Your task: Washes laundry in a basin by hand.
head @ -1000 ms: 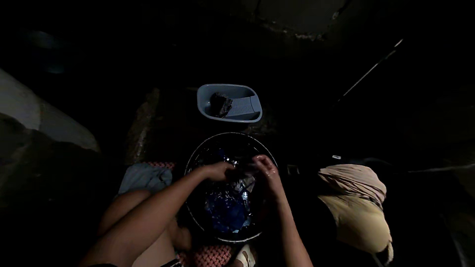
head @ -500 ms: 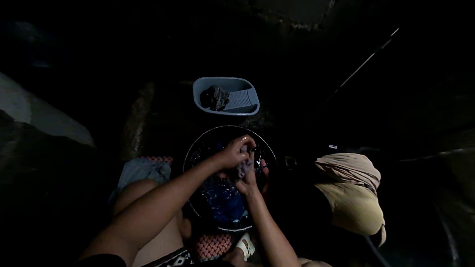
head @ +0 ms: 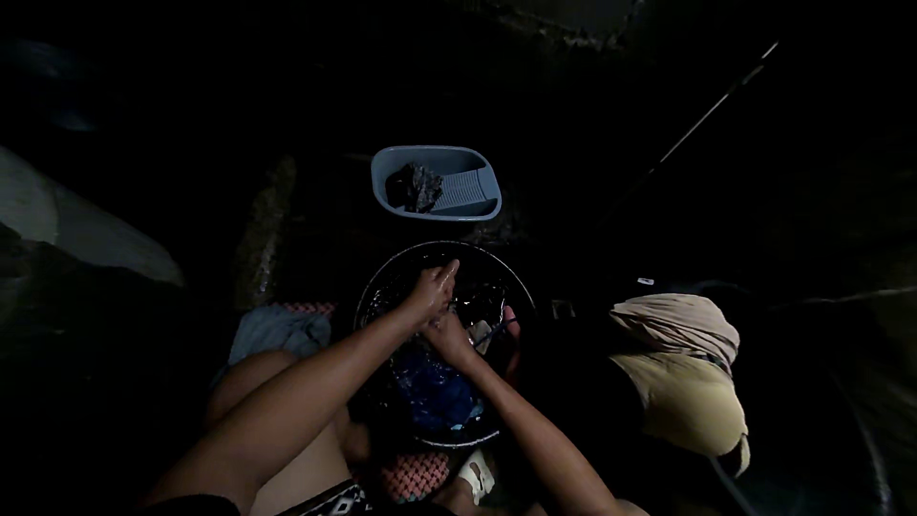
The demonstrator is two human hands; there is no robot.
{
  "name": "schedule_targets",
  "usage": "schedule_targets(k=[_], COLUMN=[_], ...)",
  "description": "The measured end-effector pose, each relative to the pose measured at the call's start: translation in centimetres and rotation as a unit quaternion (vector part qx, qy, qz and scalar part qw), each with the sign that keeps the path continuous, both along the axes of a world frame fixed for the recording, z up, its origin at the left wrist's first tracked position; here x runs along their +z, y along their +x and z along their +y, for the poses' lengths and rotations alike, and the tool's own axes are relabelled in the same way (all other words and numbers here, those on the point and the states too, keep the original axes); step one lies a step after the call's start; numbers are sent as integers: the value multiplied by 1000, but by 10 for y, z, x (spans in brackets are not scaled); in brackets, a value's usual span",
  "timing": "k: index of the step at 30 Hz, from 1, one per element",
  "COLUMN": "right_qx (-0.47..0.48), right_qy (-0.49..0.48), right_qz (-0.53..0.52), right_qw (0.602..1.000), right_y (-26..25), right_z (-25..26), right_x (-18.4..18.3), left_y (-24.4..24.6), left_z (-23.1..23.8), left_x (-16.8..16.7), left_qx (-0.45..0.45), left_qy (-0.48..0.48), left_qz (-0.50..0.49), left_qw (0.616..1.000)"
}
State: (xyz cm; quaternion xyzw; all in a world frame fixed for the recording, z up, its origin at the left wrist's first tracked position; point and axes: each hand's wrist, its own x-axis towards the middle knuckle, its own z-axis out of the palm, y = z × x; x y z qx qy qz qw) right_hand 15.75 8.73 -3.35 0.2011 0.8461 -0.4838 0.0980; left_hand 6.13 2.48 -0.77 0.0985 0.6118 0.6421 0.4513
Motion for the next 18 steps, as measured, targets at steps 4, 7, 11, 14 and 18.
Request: schedule_targets(k=[4,7,11,14,18], right_qx=[53,84,64,-20,-94], right_qy=[43,-26,-7,5,140], right_qz=[-130,-150,-150,-7,86], right_qw=[989,985,987,1000,982], right_y=[-2,-6,-34,-67,-92], right_z=[16,45,84,113,141], right_x=[-4,-7,23,48,65], left_y=[2,-13,-35,-40,-36], left_z=[3,-4,-11,-12,-15], left_x=[-5,7,11,6,-1], left_qx=[-37,-33,83,88,52], left_qy=[-89,-96,-71,-71,-79], left_qz=[47,85,30,28,75], left_qw=[994,991,994,993,993])
